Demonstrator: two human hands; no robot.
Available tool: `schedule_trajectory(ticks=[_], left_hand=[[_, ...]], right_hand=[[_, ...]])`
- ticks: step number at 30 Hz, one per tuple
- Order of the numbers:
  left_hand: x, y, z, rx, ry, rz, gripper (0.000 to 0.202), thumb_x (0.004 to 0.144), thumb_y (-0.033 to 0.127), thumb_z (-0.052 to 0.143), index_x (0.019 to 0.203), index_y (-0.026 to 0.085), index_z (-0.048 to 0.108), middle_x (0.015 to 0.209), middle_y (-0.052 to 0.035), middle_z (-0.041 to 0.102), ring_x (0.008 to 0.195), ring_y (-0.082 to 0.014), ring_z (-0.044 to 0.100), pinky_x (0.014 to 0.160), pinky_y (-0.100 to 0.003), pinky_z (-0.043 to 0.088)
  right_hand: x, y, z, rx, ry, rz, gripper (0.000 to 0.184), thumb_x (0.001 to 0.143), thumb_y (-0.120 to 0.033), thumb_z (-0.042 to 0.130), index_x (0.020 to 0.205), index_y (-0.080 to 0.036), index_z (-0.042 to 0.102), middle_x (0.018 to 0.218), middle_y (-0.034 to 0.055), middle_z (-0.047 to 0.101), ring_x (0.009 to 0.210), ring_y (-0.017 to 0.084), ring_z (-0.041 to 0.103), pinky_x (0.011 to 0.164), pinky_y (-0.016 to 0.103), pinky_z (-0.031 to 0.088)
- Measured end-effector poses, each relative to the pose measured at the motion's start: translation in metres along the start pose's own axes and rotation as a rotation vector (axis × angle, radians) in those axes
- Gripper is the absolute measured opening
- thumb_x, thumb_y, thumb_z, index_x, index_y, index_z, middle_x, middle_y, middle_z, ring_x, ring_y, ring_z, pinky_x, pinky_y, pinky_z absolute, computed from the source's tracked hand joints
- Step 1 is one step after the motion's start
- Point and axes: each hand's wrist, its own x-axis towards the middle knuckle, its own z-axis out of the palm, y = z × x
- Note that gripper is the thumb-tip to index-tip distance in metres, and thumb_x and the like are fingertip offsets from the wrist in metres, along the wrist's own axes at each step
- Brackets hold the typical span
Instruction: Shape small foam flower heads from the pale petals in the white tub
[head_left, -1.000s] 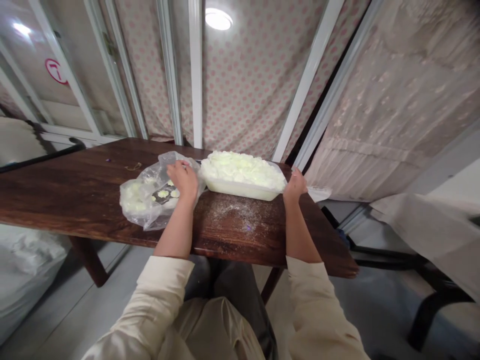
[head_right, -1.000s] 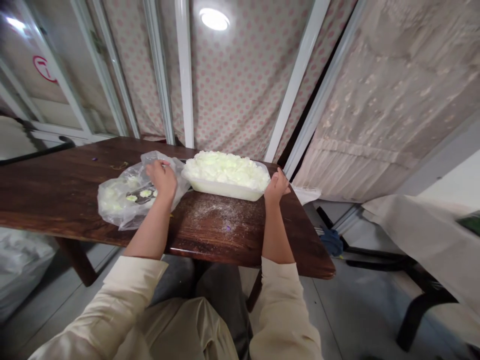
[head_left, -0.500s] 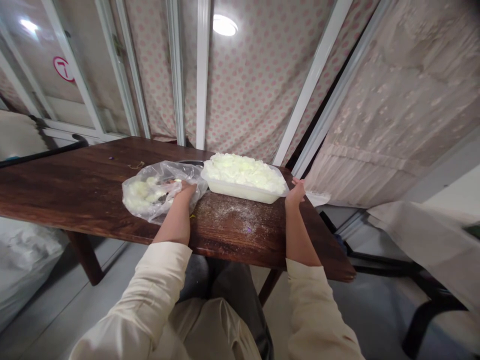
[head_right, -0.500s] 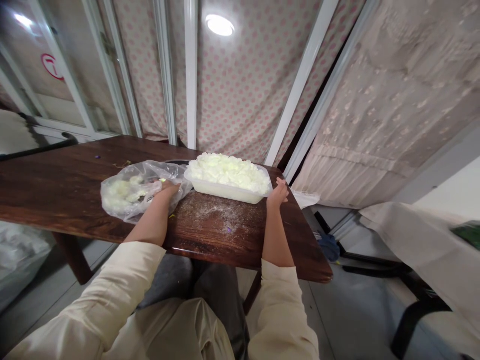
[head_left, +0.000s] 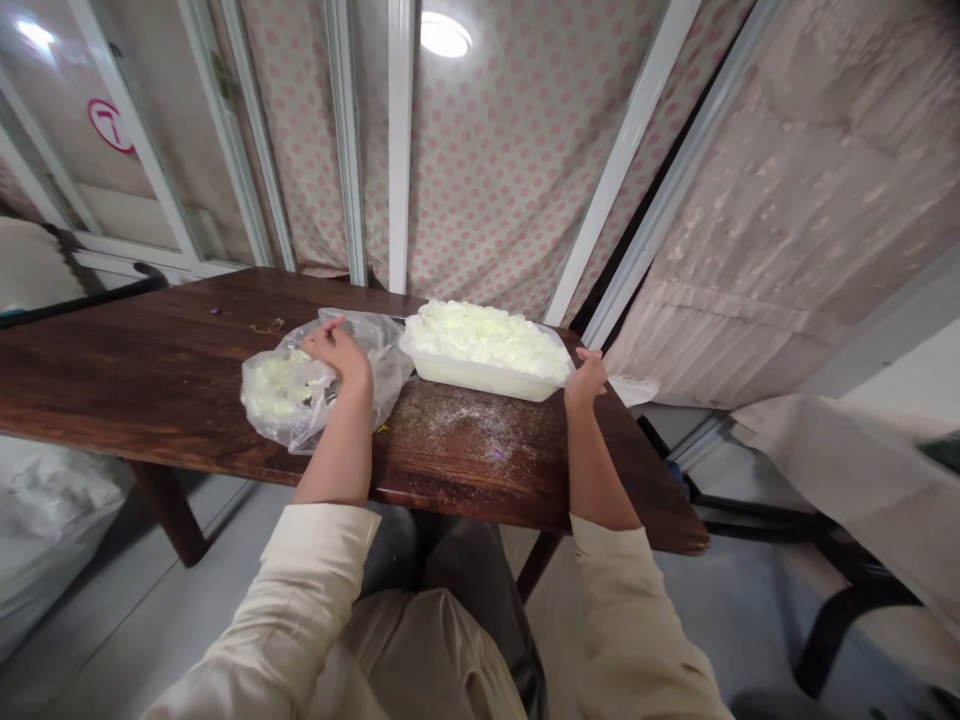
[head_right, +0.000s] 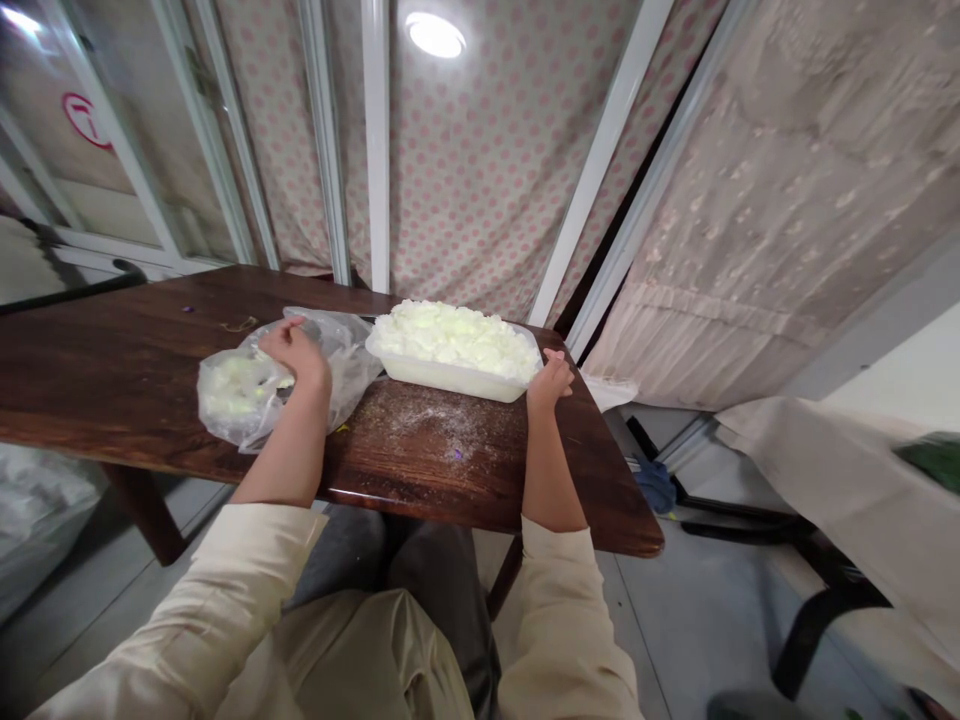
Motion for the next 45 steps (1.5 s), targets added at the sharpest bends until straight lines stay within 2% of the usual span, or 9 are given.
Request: schedule_trajectory(ticks=[2,4,8,12,16,19,26,33,45], left_hand=[[-0.004,0.010,-0.001,-0.122,0.202,-0.027,0.022,0.082,0.008,0.029,0.088,0.009,0.050,0.100,-0.0096,0.047,0.103,-0.0185,0.043,0.096,-0.039,0.033],[-0.015,0.021,0.002,-0.240,0.123,0.085,0.017,0.083,0.011,0.035,0.086,0.011,0.051,0.092,-0.0056,0.049,0.095,-0.0146,0.045,0.091,-0.034,0.036],[-0.049,0.044,0.018,-0.474,-0.137,0.220,0.022,0.079,0.021,0.052,0.098,0.017,0.043,0.087,-0.0007,0.049,0.079,-0.0088,0.050,0.076,-0.027,0.042],[-0.088,0.060,0.031,-0.460,-0.548,0.295,0.021,0.074,0.019,0.057,0.080,0.019,0.037,0.074,0.0025,0.049,0.085,-0.0128,0.059,0.070,-0.025,0.042],[-0.113,0.072,0.031,-0.444,-0.716,0.304,0.023,0.074,0.018,0.054,0.073,0.020,0.030,0.073,0.0023,0.054,0.083,-0.0141,0.062,0.070,-0.026,0.042],[-0.117,0.074,0.028,-0.394,-0.742,0.334,0.027,0.074,0.020,0.054,0.069,0.021,0.027,0.072,0.0017,0.055,0.082,-0.0140,0.060,0.071,-0.026,0.042],[-0.114,0.070,0.029,-0.407,-0.750,0.365,0.027,0.075,0.023,0.053,0.065,0.020,0.028,0.067,0.0019,0.052,0.080,-0.0138,0.059,0.067,-0.024,0.040],[-0.118,0.073,0.031,-0.333,-0.885,0.410,0.017,0.081,0.031,0.045,0.092,0.017,0.046,0.073,0.0010,0.052,0.067,-0.0105,0.048,0.066,-0.023,0.037],[-0.114,0.073,0.030,-0.245,-1.029,0.425,0.032,0.086,0.039,0.034,0.063,0.017,0.039,0.059,0.0023,0.040,0.060,-0.0111,0.038,0.059,-0.024,0.029]], right_hand=[[-0.003,-0.007,-0.001,0.033,0.096,0.123,0.062,0.087,-0.042,0.004,0.095,-0.021,0.061,0.102,0.0095,0.060,0.104,0.027,0.046,0.091,0.054,0.023],[-0.007,-0.016,-0.003,0.037,0.138,0.079,0.056,0.087,-0.040,0.009,0.093,-0.020,0.061,0.101,0.0091,0.060,0.104,0.027,0.045,0.092,0.054,0.023],[-0.022,-0.032,-0.011,0.029,0.197,-0.310,0.046,0.088,-0.034,0.016,0.089,-0.018,0.059,0.097,0.0107,0.059,0.099,0.024,0.045,0.090,0.046,0.027],[-0.045,-0.050,-0.012,0.052,-0.048,-0.708,0.037,0.089,-0.032,0.021,0.085,-0.018,0.055,0.087,0.0097,0.057,0.091,0.022,0.047,0.085,0.041,0.030],[-0.063,-0.066,0.001,0.039,-0.415,-0.958,0.031,0.087,-0.039,0.032,0.097,-0.018,0.053,0.092,0.0095,0.055,0.091,0.023,0.046,0.082,0.038,0.034],[-0.068,-0.070,0.010,0.010,-0.530,-0.967,0.031,0.088,-0.037,0.033,0.100,-0.017,0.053,0.091,0.0104,0.056,0.090,0.023,0.044,0.079,0.037,0.035],[-0.067,-0.065,0.016,-0.006,-0.516,-0.925,0.030,0.090,-0.029,0.028,0.082,-0.018,0.054,0.078,0.0081,0.052,0.079,0.021,0.042,0.071,0.034,0.034],[-0.067,-0.065,0.019,0.125,-0.529,-0.825,0.032,0.091,-0.033,0.024,0.068,-0.022,0.041,0.069,0.0036,0.045,0.072,0.018,0.043,0.067,0.031,0.035],[-0.064,-0.063,0.016,0.300,-0.673,-0.676,0.034,0.089,-0.042,0.029,0.065,-0.020,0.036,0.062,-0.0018,0.037,0.062,0.012,0.038,0.061,0.026,0.032]])
